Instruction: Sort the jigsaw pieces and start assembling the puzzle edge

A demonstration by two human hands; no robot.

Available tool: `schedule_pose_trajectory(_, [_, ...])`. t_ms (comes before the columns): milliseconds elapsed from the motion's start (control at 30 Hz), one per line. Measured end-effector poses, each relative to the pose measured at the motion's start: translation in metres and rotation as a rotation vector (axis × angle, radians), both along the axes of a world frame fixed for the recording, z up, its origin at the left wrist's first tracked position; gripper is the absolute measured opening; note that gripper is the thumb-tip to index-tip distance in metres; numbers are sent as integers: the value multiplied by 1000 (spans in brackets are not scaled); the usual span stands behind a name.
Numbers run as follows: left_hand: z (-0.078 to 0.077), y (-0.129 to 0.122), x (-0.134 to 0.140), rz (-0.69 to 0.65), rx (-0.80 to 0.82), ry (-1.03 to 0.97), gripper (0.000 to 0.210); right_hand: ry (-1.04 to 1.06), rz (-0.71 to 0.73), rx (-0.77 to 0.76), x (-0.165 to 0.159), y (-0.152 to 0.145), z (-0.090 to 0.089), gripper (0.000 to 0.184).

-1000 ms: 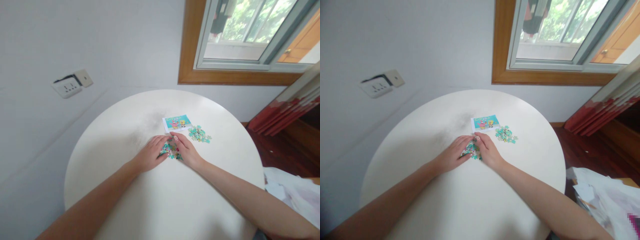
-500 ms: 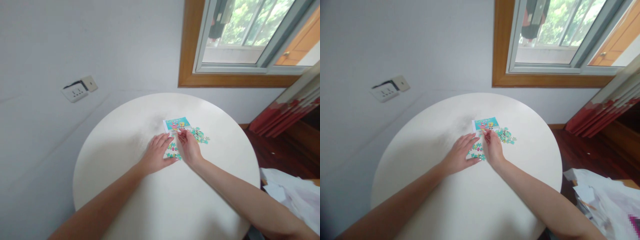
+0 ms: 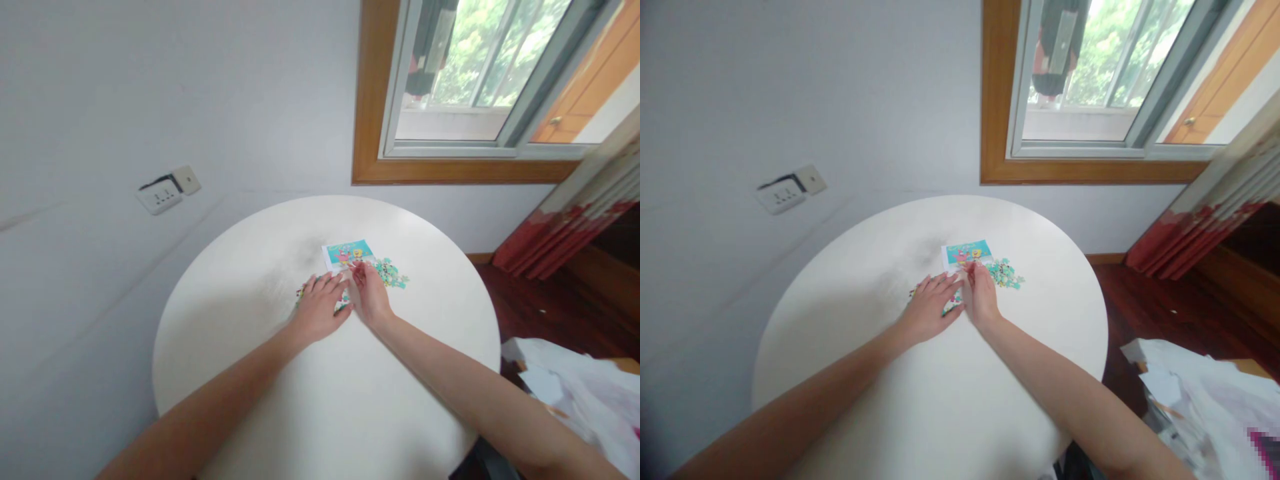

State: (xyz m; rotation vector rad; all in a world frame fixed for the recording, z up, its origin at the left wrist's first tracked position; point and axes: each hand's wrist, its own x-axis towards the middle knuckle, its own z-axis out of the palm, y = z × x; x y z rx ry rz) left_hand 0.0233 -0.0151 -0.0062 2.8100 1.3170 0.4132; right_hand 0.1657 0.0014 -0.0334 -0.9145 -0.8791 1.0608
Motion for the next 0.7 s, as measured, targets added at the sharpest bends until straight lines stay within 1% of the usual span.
schedule_pose_trajectory(67, [0, 0, -4, -10, 10, 4, 47, 140, -60, -21, 0, 0, 2, 33])
schedule_pose_trajectory(167, [0, 2, -17, -43, 43, -1, 42, 233, -79, -45, 1, -2, 5, 27])
schedule_pose_trajectory(300, [-4, 7, -39, -86, 108, -20, 38, 323, -77, -78, 5, -4, 7, 26])
schedule_pose_trajectory(400, [-4, 10, -47, -69, 129, -64, 37, 356, -60, -96, 8, -3, 7, 27])
schedule_pose_trajectory(467, [-2, 9, -43, -68, 135, -78, 38, 368, -47, -101, 9, -3, 8, 28])
schedule_pose_trajectory(533, [-1, 6, -32, -100, 132, -81, 39, 372, -31, -101, 11, -3, 9, 29])
schedule_pose_trajectory(633, [-1, -2, -16, -184, 97, -51, 41, 370, -10, -97, 14, -6, 12, 31])
schedule_pose_trajectory(700, [-3, -7, -11, -257, 37, 35, 44, 371, -2, -97, 18, -8, 14, 31])
